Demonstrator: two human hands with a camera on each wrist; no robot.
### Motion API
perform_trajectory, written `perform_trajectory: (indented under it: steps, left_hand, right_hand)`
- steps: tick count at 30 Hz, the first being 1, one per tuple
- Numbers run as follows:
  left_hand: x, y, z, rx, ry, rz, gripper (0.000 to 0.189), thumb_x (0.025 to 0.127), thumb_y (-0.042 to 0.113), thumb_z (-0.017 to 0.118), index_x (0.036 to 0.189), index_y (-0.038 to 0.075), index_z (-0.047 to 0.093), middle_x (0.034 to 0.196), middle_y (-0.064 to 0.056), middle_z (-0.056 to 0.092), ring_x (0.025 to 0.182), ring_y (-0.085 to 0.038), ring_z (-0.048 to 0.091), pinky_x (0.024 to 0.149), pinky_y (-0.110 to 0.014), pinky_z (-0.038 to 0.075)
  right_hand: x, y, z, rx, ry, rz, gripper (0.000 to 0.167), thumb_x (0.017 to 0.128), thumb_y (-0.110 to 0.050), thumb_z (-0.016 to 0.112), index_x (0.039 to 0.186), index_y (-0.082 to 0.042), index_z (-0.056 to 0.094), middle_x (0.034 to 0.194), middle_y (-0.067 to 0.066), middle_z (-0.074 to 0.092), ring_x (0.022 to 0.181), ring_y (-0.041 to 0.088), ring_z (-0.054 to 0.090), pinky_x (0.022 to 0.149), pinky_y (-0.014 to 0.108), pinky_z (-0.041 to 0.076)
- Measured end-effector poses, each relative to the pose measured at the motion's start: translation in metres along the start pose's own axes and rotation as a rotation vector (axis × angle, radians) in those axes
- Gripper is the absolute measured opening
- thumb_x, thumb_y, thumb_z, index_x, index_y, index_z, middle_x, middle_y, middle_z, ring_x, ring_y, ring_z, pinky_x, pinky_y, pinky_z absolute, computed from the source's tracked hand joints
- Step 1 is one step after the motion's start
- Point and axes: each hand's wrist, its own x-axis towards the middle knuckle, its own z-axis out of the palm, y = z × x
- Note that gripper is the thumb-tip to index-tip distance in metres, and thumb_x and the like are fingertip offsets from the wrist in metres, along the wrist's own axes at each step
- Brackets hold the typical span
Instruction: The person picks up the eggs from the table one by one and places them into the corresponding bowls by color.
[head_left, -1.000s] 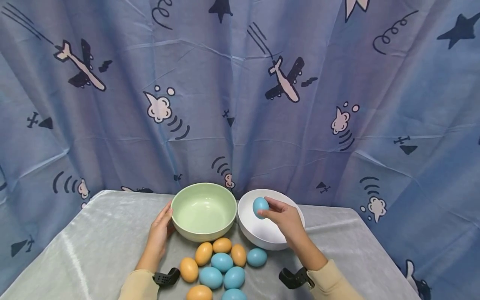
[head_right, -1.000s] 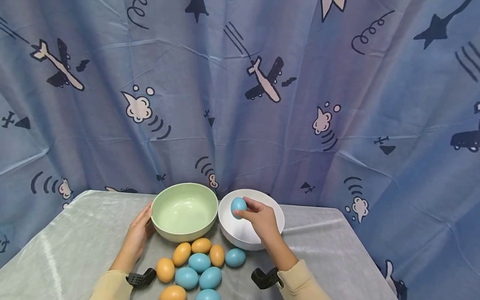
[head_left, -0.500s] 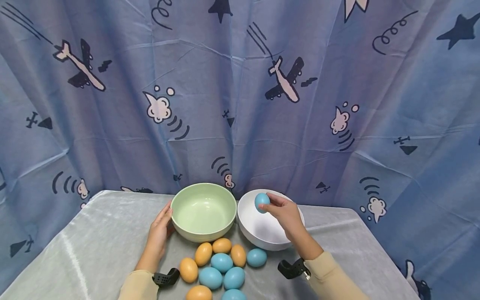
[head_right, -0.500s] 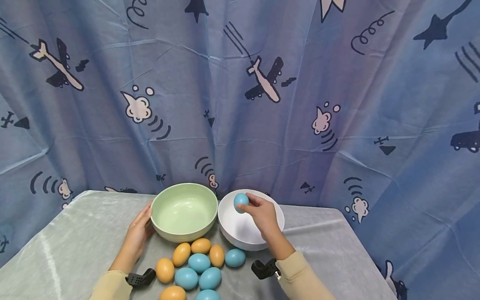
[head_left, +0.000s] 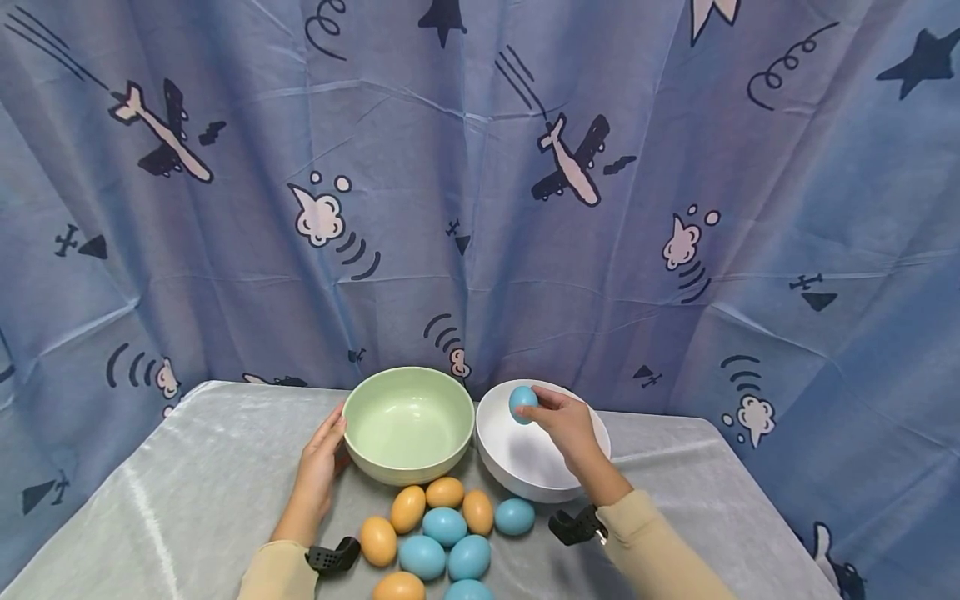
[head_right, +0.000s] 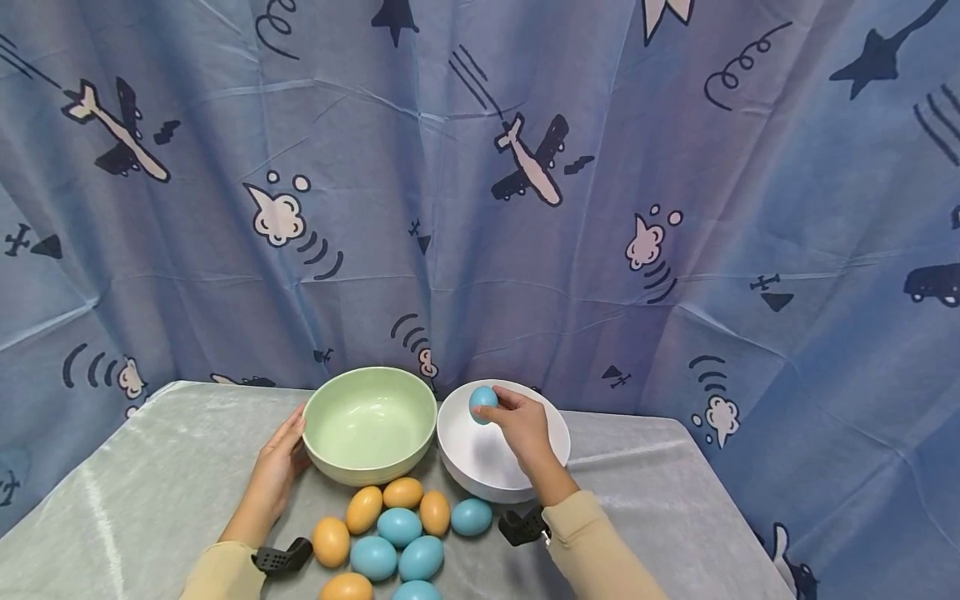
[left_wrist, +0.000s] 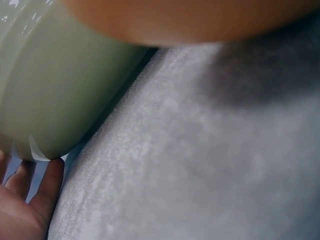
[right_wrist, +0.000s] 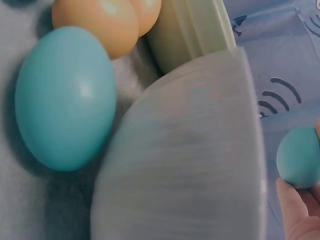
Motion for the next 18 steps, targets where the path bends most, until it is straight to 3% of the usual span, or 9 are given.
perform_trajectory:
  steps: [18]
  left_hand:
    - [0.001, 0.0, 0.0, 0.011, 0.007, -0.005, 0.064, 0.105, 0.049, 0.043, 0.159, 0.02, 0.025, 0.167, -0.002, 0.022, 0.152, -0.027, 0.024, 0.121, -0.051, 0.025]
  right_hand:
    - [0.012, 0.014, 0.01, -0.043, 0.055, 0.02, 0.055, 0.085, -0.018, 0.077, 0.134, 0.002, 0.06, 0.134, 0.022, 0.062, 0.128, 0.037, 0.057, 0.11, 0.049, 0.044]
